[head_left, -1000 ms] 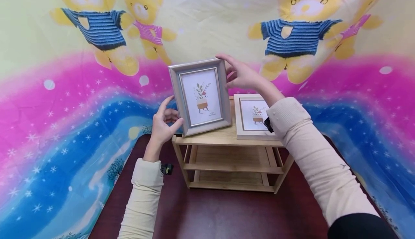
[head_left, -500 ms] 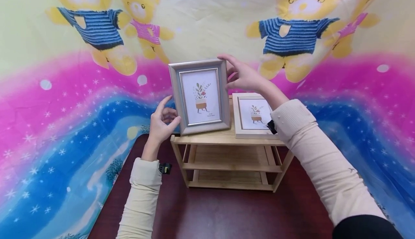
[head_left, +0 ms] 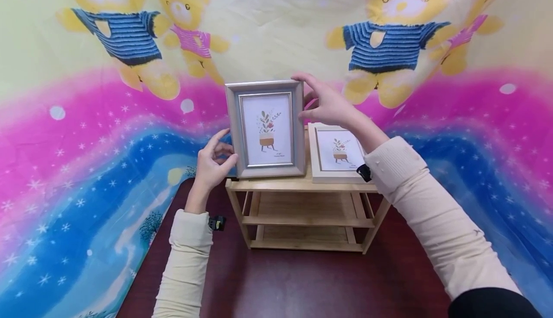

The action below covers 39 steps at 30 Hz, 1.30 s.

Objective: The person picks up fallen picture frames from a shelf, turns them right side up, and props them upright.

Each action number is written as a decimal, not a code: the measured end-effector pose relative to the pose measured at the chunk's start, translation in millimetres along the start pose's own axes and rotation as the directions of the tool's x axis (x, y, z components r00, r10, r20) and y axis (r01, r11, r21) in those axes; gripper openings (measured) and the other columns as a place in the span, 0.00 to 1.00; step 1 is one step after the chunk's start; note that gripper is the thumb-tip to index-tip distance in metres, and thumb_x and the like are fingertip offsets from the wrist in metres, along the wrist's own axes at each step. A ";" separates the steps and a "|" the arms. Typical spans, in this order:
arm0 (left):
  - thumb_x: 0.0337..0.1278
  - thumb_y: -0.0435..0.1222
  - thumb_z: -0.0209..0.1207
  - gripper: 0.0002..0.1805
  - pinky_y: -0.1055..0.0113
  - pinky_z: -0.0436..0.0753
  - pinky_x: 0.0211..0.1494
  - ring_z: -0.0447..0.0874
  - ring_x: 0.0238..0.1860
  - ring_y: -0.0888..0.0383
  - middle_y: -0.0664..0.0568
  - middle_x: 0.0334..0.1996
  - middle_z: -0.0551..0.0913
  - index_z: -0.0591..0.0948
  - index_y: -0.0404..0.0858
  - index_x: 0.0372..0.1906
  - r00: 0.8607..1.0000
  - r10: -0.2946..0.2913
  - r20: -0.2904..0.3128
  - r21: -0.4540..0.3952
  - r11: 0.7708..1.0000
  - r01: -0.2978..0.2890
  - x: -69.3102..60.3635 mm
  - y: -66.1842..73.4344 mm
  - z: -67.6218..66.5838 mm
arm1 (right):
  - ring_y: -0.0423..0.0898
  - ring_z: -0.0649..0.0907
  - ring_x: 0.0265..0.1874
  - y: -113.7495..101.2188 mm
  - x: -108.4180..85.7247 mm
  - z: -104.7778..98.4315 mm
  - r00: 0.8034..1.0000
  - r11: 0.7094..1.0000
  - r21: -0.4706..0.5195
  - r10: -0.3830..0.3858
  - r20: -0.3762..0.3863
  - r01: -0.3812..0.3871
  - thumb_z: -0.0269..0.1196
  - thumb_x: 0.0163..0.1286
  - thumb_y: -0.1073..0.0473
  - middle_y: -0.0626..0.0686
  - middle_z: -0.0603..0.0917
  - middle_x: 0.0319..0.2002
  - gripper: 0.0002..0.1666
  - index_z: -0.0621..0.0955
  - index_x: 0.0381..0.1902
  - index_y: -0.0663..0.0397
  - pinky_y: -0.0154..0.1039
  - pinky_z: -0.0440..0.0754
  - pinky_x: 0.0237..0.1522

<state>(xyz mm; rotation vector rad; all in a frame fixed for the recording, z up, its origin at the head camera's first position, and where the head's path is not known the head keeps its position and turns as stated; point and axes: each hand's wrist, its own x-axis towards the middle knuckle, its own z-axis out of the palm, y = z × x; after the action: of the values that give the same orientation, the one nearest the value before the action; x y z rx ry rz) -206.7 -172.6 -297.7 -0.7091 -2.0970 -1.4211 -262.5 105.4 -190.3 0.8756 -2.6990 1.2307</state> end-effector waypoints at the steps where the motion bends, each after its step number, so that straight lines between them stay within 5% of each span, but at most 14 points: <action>1: 0.45 0.19 0.57 0.30 0.67 0.80 0.30 0.78 0.29 0.64 0.32 0.29 0.80 0.67 0.24 0.59 1.000 0.003 0.001 -0.001 1.000 -0.003 -0.1 0.2 -0.4 | 0.53 0.81 0.36 -0.2 -0.5 0.5 1.000 1.000 0.003 0.001 -0.002 -0.001 0.64 0.55 0.71 0.60 0.80 0.39 0.48 0.56 0.67 0.36 0.45 0.80 0.36; 21: 0.45 0.18 0.57 0.30 0.77 0.78 0.30 0.78 0.30 0.68 0.30 0.29 0.79 0.67 0.24 0.59 0.999 -0.036 -0.012 -0.040 0.999 0.035 -6.4 0.6 -8.7 | 0.50 0.82 0.32 -5.9 -11.9 8.1 0.998 0.999 -0.023 -0.048 -0.027 0.047 0.66 0.54 0.67 0.59 0.82 0.35 0.48 0.57 0.67 0.37 0.44 0.81 0.34; 30: 0.47 0.19 0.57 0.28 0.79 0.78 0.33 0.77 0.32 0.68 0.31 0.31 0.80 0.68 0.23 0.58 1.000 -0.028 0.003 0.038 0.999 0.028 -13.2 11.8 -10.9 | 0.53 0.82 0.38 -5.4 -16.3 9.1 0.996 0.996 0.006 -0.093 -0.020 0.093 0.66 0.54 0.67 0.60 0.79 0.43 0.56 0.48 0.71 0.34 0.44 0.79 0.41; 32: 0.48 0.19 0.57 0.27 0.78 0.78 0.35 0.80 0.34 0.61 0.32 0.33 0.80 0.68 0.23 0.58 1.000 -0.029 0.009 0.068 0.997 0.029 -14.6 15.9 -11.8 | 0.53 0.81 0.40 -6.3 -19.7 7.6 0.996 0.996 0.008 -0.090 -0.028 0.091 0.67 0.55 0.66 0.61 0.78 0.44 0.57 0.46 0.71 0.33 0.44 0.79 0.43; 37: 0.47 0.19 0.57 0.24 0.63 0.81 0.37 0.79 0.37 0.40 0.30 0.36 0.79 0.70 0.21 0.54 0.996 0.067 -0.063 0.175 0.983 -0.055 -17.9 26.7 -11.7 | 0.53 0.79 0.44 -6.4 -32.7 2.3 0.995 0.998 -0.017 -0.068 -0.078 0.067 0.66 0.56 0.62 0.62 0.77 0.47 0.53 0.49 0.71 0.38 0.46 0.77 0.47; 39: 0.45 0.19 0.58 0.23 0.55 0.81 0.37 0.79 0.37 0.40 0.31 0.37 0.78 0.72 0.21 0.51 0.984 0.131 -0.120 0.220 0.970 -0.103 -19.7 27.3 -10.8 | 0.53 0.79 0.45 -5.1 -39.8 0.0 0.992 0.997 -0.046 -0.071 -0.101 0.066 0.65 0.57 0.61 0.60 0.78 0.47 0.47 0.55 0.70 0.44 0.46 0.76 0.48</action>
<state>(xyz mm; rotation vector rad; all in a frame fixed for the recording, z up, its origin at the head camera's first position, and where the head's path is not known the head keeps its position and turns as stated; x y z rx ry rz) -172.7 -176.8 -288.8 -0.6233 -2.0295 -1.1275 -226.5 121.6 -197.5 0.8670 -2.5827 1.1661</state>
